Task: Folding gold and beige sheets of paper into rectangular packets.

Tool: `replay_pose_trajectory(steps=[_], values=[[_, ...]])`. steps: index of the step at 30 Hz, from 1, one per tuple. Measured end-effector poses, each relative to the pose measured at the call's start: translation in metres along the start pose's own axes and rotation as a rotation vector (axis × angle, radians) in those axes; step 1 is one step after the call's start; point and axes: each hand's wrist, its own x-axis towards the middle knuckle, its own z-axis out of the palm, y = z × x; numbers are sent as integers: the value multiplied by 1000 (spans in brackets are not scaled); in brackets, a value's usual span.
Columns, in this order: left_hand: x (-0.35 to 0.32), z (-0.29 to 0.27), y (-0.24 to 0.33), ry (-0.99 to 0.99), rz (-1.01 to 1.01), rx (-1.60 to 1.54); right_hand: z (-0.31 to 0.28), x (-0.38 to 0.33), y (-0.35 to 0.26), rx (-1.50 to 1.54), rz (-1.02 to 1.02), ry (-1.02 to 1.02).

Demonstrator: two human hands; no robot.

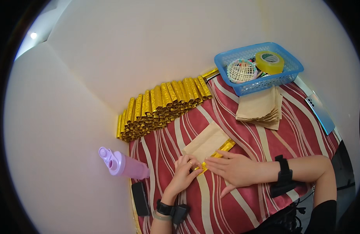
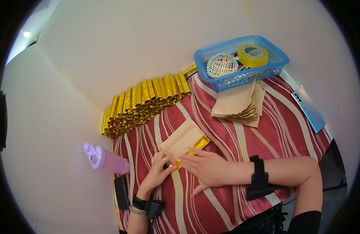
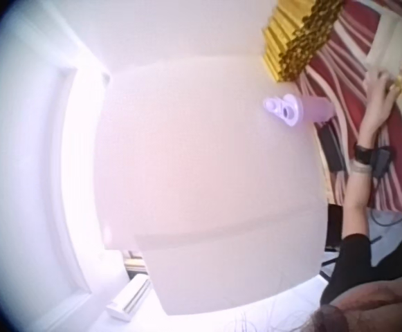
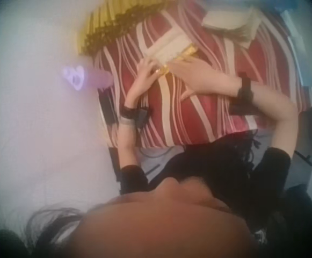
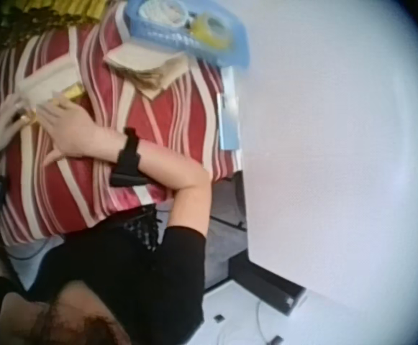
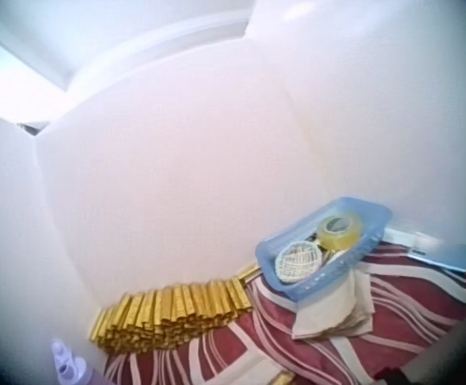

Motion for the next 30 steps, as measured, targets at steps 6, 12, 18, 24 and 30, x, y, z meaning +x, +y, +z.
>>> replay_pose_trajectory(steps=[6,12,18,24,30], values=[[0,2,-1,12,46,-4,-12,-31,34,53,98,-103],[-2,-2,0,14,118,65,-16,-50,47,-2,173,-17],[1,-12,7,232,130,475,-37,-39,17,11,55,-70],[3,5,29,190,75,540,-4,-21,-37,347,-184,202],[0,13,31,23,125,443,-30,4,-7,606,-23,-157]])
